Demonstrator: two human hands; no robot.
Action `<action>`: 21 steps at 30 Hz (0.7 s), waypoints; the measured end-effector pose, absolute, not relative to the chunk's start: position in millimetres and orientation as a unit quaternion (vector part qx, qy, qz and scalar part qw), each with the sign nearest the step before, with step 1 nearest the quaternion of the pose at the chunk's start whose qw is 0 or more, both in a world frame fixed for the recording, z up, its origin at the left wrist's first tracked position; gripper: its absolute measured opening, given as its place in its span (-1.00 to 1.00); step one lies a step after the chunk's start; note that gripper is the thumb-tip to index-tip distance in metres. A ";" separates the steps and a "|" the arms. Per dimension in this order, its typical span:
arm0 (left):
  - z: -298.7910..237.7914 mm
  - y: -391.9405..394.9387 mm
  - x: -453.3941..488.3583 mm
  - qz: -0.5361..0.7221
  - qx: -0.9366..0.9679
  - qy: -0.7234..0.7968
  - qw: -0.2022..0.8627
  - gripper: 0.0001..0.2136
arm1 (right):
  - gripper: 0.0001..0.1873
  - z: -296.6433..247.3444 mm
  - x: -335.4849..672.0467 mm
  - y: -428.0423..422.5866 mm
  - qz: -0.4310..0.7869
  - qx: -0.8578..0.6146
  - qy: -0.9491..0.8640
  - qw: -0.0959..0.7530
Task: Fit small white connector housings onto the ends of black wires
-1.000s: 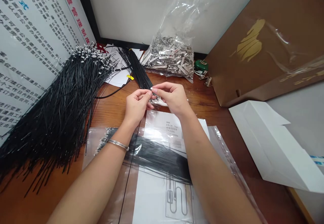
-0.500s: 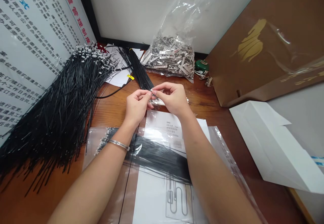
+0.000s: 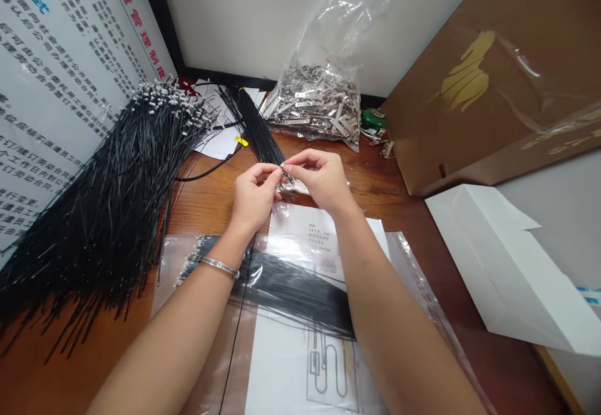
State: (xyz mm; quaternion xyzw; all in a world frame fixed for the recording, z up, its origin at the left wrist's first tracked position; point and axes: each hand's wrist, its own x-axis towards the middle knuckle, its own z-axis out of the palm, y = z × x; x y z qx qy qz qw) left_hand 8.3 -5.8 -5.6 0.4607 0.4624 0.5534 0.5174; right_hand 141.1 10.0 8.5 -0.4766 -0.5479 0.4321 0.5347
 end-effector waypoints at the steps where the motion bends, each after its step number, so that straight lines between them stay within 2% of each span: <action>1: -5.4 -5.8 8.4 0.553 0.461 0.463 0.517 -0.96 | -0.92 8.7 141.1 10.0 0.438 -0.473 -0.544 0.536; 21: 2.2 -7.1 8.8 0.547 0.403 0.459 0.572 -0.92 | -0.89 10.2 143.3 10.1 0.524 -0.478 -0.477 0.520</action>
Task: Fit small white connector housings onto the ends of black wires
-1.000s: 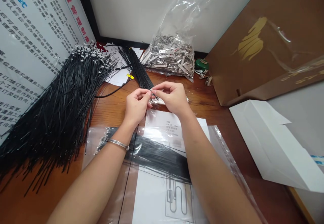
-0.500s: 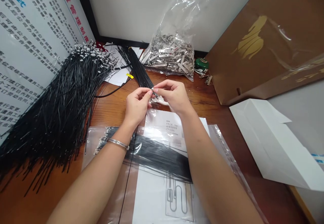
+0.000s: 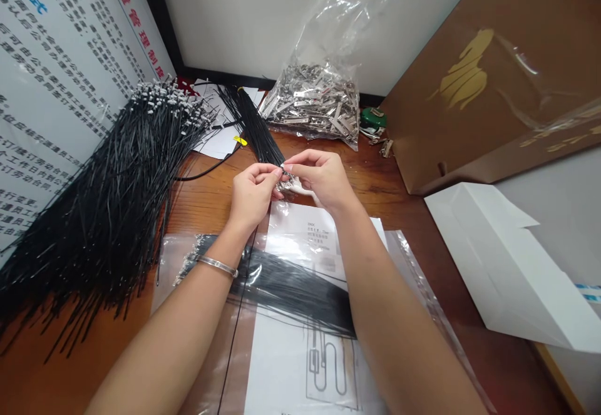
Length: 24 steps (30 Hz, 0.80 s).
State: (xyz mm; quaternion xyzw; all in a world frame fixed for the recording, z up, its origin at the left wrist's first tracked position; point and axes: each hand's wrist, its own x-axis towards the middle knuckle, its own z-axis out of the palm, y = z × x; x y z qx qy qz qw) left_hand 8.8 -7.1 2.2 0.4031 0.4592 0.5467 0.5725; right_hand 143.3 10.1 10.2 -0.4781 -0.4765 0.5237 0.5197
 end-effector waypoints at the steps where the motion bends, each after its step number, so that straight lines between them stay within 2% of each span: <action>1: 2.4 -6.9 8.8 0.548 0.402 0.457 0.574 -0.92 | -0.89 10.6 142.9 9.8 0.527 -0.480 -0.472 0.519; 24: -1.5 -7.2 9.1 0.534 0.421 0.453 0.576 -0.91 | -0.92 9.6 146.4 11.0 0.538 -0.479 -0.467 0.513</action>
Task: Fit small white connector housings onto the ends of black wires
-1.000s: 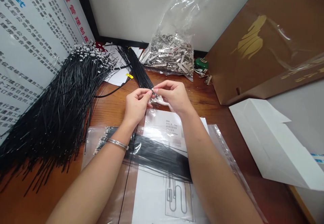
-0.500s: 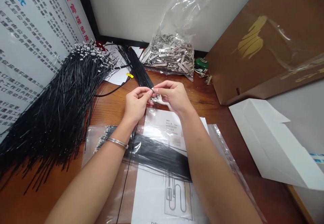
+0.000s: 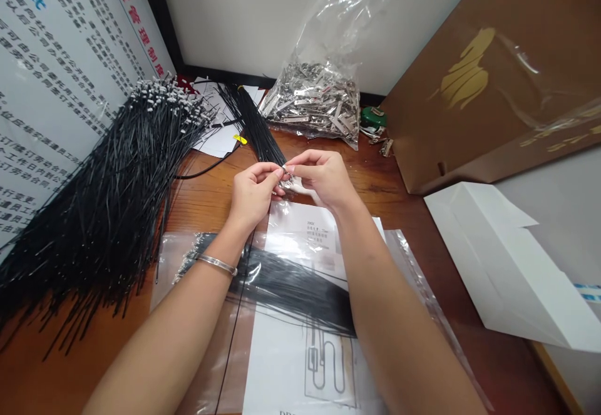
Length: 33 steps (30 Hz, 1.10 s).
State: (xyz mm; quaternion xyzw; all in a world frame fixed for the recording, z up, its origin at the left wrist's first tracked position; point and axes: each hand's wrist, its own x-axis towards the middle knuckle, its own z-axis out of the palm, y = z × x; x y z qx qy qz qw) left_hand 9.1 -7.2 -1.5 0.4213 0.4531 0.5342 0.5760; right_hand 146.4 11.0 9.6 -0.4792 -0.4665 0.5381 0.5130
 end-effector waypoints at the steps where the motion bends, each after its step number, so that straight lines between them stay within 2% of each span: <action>1: -1.4 -7.4 9.1 0.534 0.420 0.456 0.575 -0.91 | -0.92 9.6 146.2 10.9 0.529 -0.480 -0.476 0.513; 12: -3.8 -8.2 10.5 0.532 0.427 0.467 0.563 -0.94 | -0.91 11.8 145.2 7.9 0.471 -0.500 -0.528 0.499; 22: -5.4 -8.0 10.9 0.528 0.426 0.489 0.548 -0.95 | -0.98 11.2 143.8 6.7 0.391 -0.526 -0.590 0.472; 28: -1.8 -7.8 9.5 0.538 0.405 0.470 0.571 -0.92 | -0.94 11.1 141.0 6.0 0.458 -0.499 -0.540 0.500; 33: 2.0 -6.9 8.8 0.542 0.388 0.467 0.580 -0.94 | -0.90 8.3 137.7 6.6 0.464 -0.496 -0.518 0.520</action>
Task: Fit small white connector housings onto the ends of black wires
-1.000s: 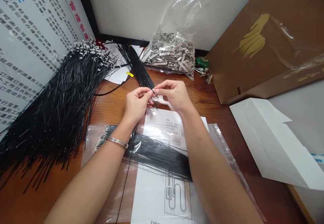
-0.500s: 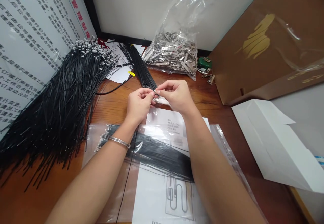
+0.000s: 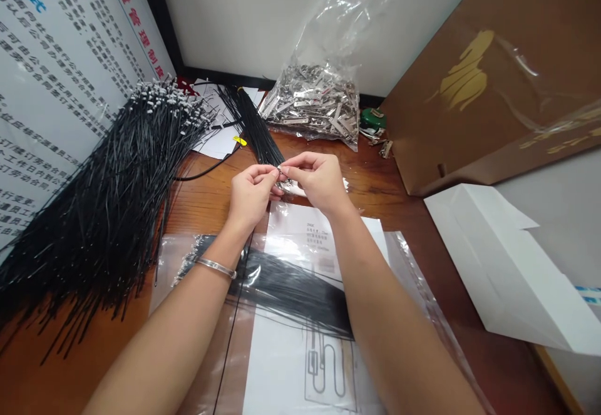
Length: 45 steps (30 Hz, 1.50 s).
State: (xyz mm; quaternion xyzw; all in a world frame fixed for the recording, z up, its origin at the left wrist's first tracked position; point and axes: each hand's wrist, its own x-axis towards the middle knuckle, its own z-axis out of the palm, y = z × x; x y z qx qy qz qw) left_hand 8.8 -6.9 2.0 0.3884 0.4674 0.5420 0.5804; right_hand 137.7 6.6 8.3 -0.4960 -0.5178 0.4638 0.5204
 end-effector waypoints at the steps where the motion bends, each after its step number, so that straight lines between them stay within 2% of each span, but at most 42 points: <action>1: 2.4 -6.6 8.8 0.544 0.386 0.466 0.581 -0.95 | -0.90 8.1 137.0 6.6 0.463 -0.493 -0.517 0.525; 45: 0.2 -5.6 8.4 0.534 0.374 0.479 0.588 -0.95 | -0.92 2.5 137.0 7.3 0.432 -0.491 -0.549 0.520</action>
